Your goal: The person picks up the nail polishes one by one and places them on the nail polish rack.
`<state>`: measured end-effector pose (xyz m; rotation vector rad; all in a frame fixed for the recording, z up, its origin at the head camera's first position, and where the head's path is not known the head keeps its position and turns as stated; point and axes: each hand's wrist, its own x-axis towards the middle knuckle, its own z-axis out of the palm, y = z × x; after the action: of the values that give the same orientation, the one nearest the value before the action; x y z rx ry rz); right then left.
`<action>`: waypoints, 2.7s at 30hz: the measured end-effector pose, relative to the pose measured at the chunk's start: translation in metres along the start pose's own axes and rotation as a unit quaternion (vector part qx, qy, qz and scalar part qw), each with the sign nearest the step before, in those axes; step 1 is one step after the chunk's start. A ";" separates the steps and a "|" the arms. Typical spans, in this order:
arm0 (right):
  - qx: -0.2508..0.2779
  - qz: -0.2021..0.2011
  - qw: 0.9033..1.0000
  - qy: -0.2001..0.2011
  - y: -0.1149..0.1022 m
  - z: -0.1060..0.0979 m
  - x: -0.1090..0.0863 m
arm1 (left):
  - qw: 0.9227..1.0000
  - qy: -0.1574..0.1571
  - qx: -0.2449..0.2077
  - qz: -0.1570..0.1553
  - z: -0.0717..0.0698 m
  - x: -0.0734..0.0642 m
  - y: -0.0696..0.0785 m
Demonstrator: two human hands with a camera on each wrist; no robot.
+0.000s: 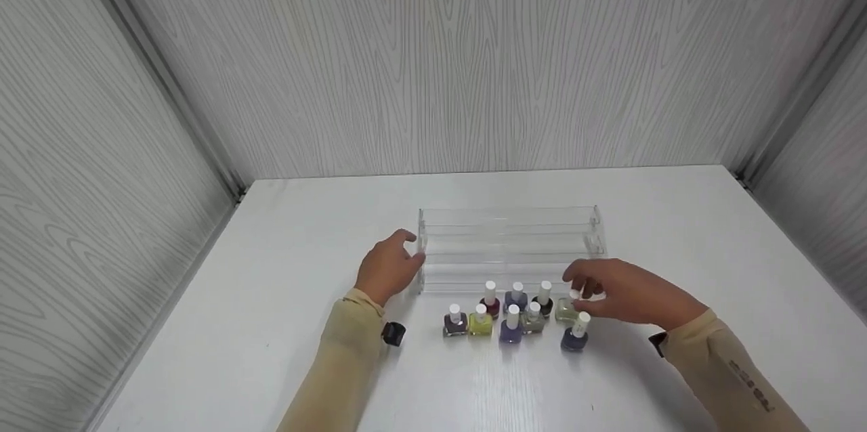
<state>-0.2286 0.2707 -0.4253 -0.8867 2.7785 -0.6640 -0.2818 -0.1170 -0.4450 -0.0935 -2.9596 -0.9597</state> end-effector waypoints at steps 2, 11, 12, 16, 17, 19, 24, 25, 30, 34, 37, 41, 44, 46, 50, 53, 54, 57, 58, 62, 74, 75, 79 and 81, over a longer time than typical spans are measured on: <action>0.007 0.004 1.000 -0.005 0.001 0.001 0.000 | 1.000 -0.003 -0.003 0.006 0.001 0.001 0.002; -0.003 -0.002 1.000 0.006 0.004 0.011 0.004 | 0.999 -0.035 -0.001 0.009 -0.003 -0.005 0.005; -0.004 -0.001 1.000 0.006 0.003 0.012 0.003 | 0.999 -0.043 0.002 0.011 -0.004 -0.007 0.005; -0.005 -0.002 1.000 0.011 0.001 0.012 0.002 | 0.998 -0.063 0.018 0.014 -0.008 -0.013 0.007; -0.006 -0.003 1.000 0.011 0.000 0.012 0.002 | 0.998 -0.064 0.023 0.013 -0.009 -0.015 0.008; -0.007 -0.002 1.000 0.012 0.000 0.011 0.001 | 0.997 -0.062 0.032 0.015 -0.010 -0.016 0.010; -0.015 0.004 1.000 0.014 -0.004 0.010 0.001 | 0.997 -0.052 0.048 0.023 -0.012 -0.018 0.011; -0.017 0.004 1.000 0.015 -0.005 0.010 0.001 | 0.997 -0.051 0.049 0.024 -0.013 -0.019 0.011; -0.023 0.001 1.000 0.013 -0.008 0.011 0.002 | 0.997 -0.060 0.047 0.021 -0.013 -0.022 0.009; -0.027 -0.006 1.000 0.009 -0.009 0.012 0.002 | 0.996 -0.059 0.054 0.027 -0.012 -0.026 0.008; -0.022 -0.004 1.000 0.007 -0.008 0.012 0.001 | 0.996 -0.048 0.064 0.044 -0.010 -0.027 0.010; -0.015 0.015 1.000 0.003 -0.005 0.012 -0.003 | 0.995 -0.040 0.071 0.063 -0.007 -0.027 0.014; -0.008 0.029 1.000 -0.006 -0.004 0.013 -0.006 | 0.994 -0.044 0.073 0.068 -0.004 -0.028 0.015; -0.006 0.032 0.999 -0.009 -0.003 0.013 -0.008 | 0.994 -0.048 0.075 0.068 -0.002 -0.028 0.016; -0.012 0.019 1.000 -0.006 -0.001 0.013 -0.008 | 0.994 -0.047 0.079 0.063 -0.001 -0.027 0.017; -0.020 0.011 1.000 -0.004 -0.002 0.012 -0.008 | 0.994 -0.044 0.082 0.065 -0.001 -0.026 0.017; -0.021 0.011 1.000 -0.003 -0.003 0.012 -0.007 | 0.993 -0.042 0.082 0.067 -0.001 -0.026 0.017; -0.019 0.015 1.000 -0.003 -0.005 0.009 -0.008 | 0.993 -0.041 0.082 0.069 -0.002 -0.024 0.017; -0.019 0.014 1.000 -0.004 -0.005 0.008 -0.008 | 0.993 -0.040 0.082 0.069 -0.002 -0.024 0.017; -0.025 0.003 1.000 -0.009 -0.006 0.008 -0.010 | 0.994 -0.039 0.081 0.068 -0.002 -0.025 0.016; -0.030 0.014 0.999 -0.003 -0.002 0.010 -0.009 | 0.994 -0.034 0.080 0.059 0.000 -0.024 0.017; -0.030 0.018 0.999 0.000 -0.002 0.010 -0.008 | 0.994 -0.035 0.081 0.061 -0.001 -0.024 0.017; -0.029 0.008 0.999 0.025 -0.002 0.010 -0.007 | 0.994 -0.035 0.078 0.066 -0.001 -0.023 0.016; -0.026 -0.002 0.999 0.045 -0.001 0.010 -0.007 | 0.994 -0.036 0.077 0.068 0.000 -0.022 0.015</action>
<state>-0.2199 0.2700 -0.4337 -0.8952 2.8856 -0.6502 -0.2587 -0.1062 -0.4369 -0.3274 -3.0328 -0.7244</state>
